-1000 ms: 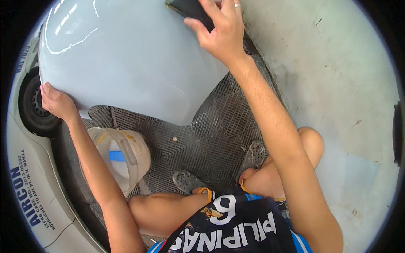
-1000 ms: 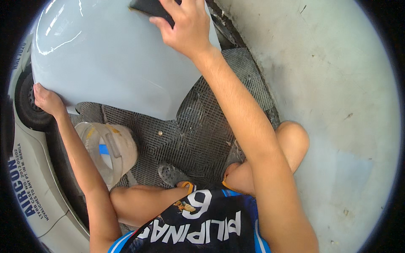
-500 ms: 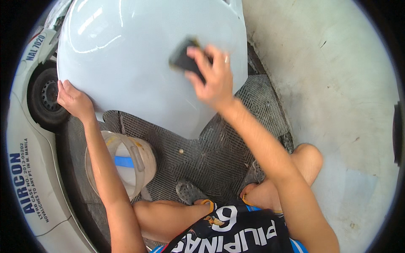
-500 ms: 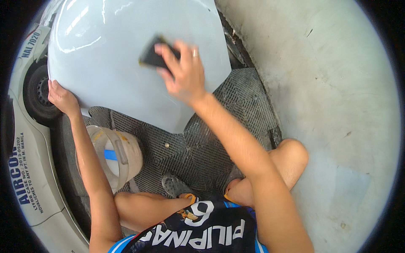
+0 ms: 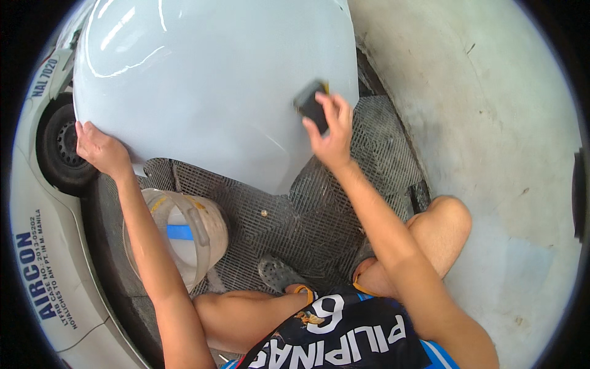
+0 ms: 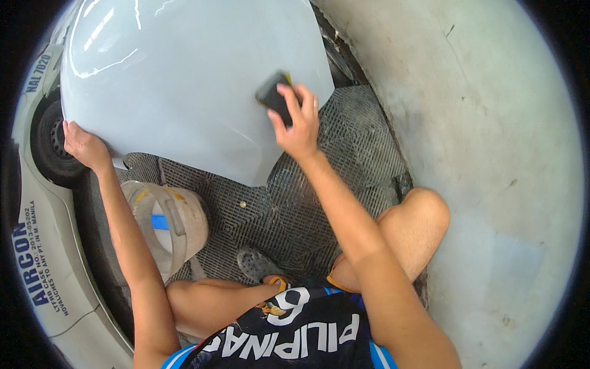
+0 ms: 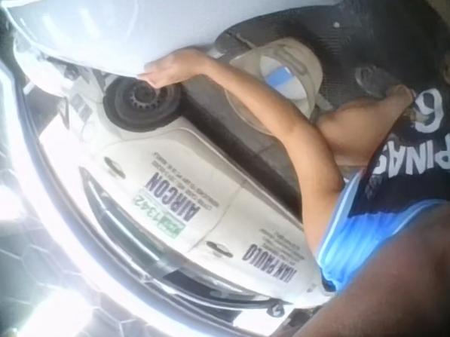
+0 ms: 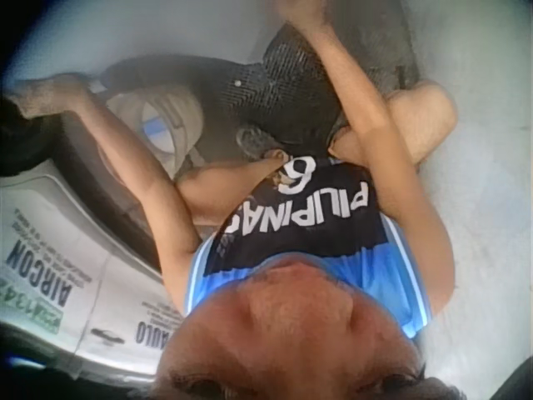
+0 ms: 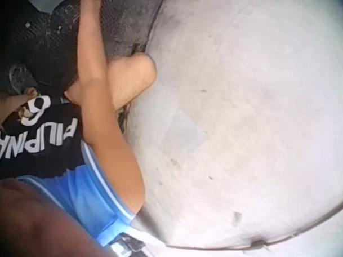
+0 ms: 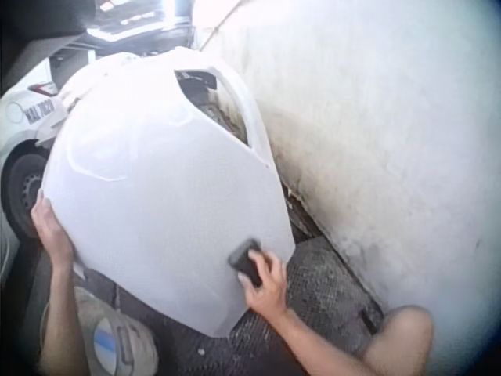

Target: The person sands a white car bumper with a sanding block, repeatedly dipping it in a bucket of water and wiping the surface with their hand. The bumper is repositioned several times to access different areas.

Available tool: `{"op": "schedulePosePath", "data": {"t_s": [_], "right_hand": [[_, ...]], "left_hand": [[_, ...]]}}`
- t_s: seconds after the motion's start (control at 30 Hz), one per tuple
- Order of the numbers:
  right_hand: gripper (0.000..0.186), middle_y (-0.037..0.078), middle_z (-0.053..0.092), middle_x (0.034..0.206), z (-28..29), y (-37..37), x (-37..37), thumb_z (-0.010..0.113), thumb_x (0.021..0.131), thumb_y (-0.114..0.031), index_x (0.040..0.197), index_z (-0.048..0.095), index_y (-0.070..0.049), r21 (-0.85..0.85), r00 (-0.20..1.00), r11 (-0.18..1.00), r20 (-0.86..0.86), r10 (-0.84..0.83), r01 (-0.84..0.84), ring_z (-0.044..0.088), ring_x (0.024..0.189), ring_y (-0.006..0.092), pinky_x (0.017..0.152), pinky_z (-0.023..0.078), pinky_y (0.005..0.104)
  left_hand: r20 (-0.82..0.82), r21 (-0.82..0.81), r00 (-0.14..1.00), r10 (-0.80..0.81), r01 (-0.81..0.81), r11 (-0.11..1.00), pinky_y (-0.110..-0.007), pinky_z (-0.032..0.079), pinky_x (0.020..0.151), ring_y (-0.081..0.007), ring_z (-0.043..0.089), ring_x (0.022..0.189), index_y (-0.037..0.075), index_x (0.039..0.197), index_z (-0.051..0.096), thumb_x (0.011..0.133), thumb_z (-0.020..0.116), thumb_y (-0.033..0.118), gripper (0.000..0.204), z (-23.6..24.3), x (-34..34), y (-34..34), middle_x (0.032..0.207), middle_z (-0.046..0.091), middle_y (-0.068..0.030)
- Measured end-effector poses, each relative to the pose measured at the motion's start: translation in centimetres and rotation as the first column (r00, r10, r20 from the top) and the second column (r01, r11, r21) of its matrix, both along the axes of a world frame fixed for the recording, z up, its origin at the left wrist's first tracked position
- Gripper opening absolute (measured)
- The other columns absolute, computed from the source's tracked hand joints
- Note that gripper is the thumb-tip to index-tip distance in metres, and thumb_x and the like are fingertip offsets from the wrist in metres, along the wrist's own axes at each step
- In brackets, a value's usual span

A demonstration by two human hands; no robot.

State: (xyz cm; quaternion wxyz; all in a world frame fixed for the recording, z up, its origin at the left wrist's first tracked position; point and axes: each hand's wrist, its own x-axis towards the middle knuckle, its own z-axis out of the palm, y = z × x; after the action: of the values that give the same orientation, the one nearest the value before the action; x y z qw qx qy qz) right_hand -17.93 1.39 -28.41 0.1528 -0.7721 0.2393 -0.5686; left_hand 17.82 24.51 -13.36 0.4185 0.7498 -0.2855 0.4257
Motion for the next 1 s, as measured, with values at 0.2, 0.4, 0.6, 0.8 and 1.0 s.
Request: {"op": "schedulePosePath", "data": {"t_s": [0.2,0.4,0.6,0.8,1.0], "right_hand": [[0.052,0.012,0.063,0.119,6.9,-4.6,1.5,0.086,0.078,-0.025,0.126,0.071,-0.014,-0.178,0.995,0.983,0.078,0.056,-0.042,0.059,0.109,0.0343,0.089,0.051,0.0418],[0.052,0.015,0.058,0.129,-0.9,0.9,-0.1,0.08,0.08,-0.016,0.131,0.069,-0.019,0.02,0.995,0.995,-0.023,0.1,-0.099,0.057,0.112,0.0391,0.095,0.049,0.0502],[0.052,0.012,0.061,0.124,1.3,-1.7,-0.3,0.081,0.085,-0.021,0.134,0.066,-0.013,-0.088,0.998,0.994,0.003,0.066,-0.065,0.056,0.117,0.0339,0.101,0.047,0.0464],[0.057,0.01,0.063,0.124,1.0,-2.0,-0.4,0.082,0.081,-0.017,0.135,0.065,-0.015,-0.037,0.999,0.998,0.0,0.045,-0.045,0.057,0.117,0.0355,0.099,0.049,0.0477],[0.062,0.011,0.063,0.125,1.8,-0.6,0.3,0.082,0.083,-0.017,0.141,0.06,-0.013,0.026,0.999,1.0,-0.037,0.009,-0.008,0.059,0.115,0.0341,0.096,0.05,0.0455]], "left_hand": [[0.099,0.18,0.992,-0.074,0.055,0.982,-0.048,0.035,0.116,-0.0415,0.044,0.138,-0.005,0.136,0.062,0.11,0.036,0.033,0.053,0.0,1.2,0.4,0.148,0.056,-0.0248],[-0.001,0.043,1.0,0.01,-0.01,0.999,-0.048,0.034,0.116,-0.042,0.045,0.136,-0.007,0.144,0.055,0.11,0.035,0.037,0.058,-0.2,1.2,0.4,0.148,0.055,-0.0262],[0.048,0.078,0.999,0.0,-0.004,0.997,-0.05,0.034,0.115,-0.0455,0.046,0.132,-0.009,0.14,0.058,0.109,0.036,0.039,0.061,-0.1,0.8,0.2,0.144,0.058,-0.0285],[0.018,0.021,1.0,-0.01,0.01,1.0,-0.05,0.033,0.117,-0.044,0.044,0.135,-0.008,0.143,0.056,0.11,0.037,0.04,0.061,-0.1,0.7,0.1,0.147,0.056,-0.0278],[-0.024,0.022,1.0,-0.009,0.009,1.0,-0.049,0.033,0.117,-0.0428,0.045,0.136,-0.007,0.144,0.055,0.11,0.038,0.042,0.062,0.0,0.0,-0.1,0.147,0.053,-0.0297]]}}
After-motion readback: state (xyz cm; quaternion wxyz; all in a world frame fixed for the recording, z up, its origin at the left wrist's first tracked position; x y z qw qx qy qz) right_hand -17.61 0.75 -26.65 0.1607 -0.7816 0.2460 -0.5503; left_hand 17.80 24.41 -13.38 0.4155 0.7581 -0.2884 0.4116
